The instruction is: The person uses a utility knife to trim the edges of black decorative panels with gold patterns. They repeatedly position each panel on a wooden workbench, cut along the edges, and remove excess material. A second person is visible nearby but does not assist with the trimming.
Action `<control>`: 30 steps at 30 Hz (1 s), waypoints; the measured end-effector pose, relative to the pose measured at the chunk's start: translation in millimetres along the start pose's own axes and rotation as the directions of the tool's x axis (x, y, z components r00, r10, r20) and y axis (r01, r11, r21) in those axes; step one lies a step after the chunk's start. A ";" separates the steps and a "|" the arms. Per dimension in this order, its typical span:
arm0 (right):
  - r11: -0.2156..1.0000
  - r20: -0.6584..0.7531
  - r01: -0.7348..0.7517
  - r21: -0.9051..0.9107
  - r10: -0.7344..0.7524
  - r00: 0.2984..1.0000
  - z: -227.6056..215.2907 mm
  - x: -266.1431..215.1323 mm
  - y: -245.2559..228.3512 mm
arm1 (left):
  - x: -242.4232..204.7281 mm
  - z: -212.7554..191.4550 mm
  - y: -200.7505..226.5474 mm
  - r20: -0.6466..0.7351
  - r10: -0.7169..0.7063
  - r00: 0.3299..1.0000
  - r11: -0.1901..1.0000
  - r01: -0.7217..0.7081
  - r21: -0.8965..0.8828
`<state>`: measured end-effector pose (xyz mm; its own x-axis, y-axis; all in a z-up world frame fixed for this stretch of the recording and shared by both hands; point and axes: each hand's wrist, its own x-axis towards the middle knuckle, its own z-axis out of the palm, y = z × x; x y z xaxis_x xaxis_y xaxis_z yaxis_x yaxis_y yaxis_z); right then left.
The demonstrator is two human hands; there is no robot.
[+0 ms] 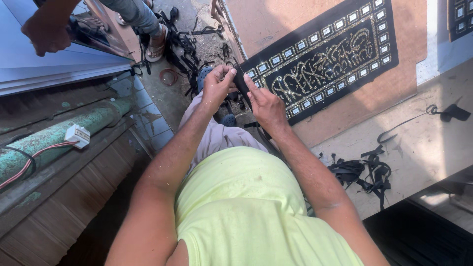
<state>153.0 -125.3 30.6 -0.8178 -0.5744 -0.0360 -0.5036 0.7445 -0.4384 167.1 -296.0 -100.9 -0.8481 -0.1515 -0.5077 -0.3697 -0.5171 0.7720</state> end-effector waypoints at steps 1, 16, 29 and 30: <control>1.000 0.030 0.009 -0.012 -0.008 1.000 -1.7 -0.9 0.3 | -0.3 0.6 -0.5 0.009 0.009 1.000 1.000 -0.008 -0.029; 0.983 0.253 -0.064 -0.170 0.106 0.962 -17.9 34.6 -26.4 | -15.0 14.6 22.7 -0.099 0.262 0.960 0.926 -0.222 0.306; 0.946 0.444 -0.233 -0.227 0.314 0.839 -50.8 -101.1 -3.5 | -18.5 -8.7 23.6 -0.295 0.358 0.886 0.885 -0.222 0.410; 0.957 0.402 -0.241 -0.162 0.287 0.869 -60.7 -133.5 -0.3 | -19.1 -19.2 21.0 -0.331 0.344 0.879 0.892 -0.195 0.407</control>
<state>245.4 -28.2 90.1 -0.7434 -0.4227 -0.5183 -0.3304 0.9059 -0.2650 182.8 -320.2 -82.4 -0.7466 -0.5899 -0.3076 -0.3187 -0.0888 0.9437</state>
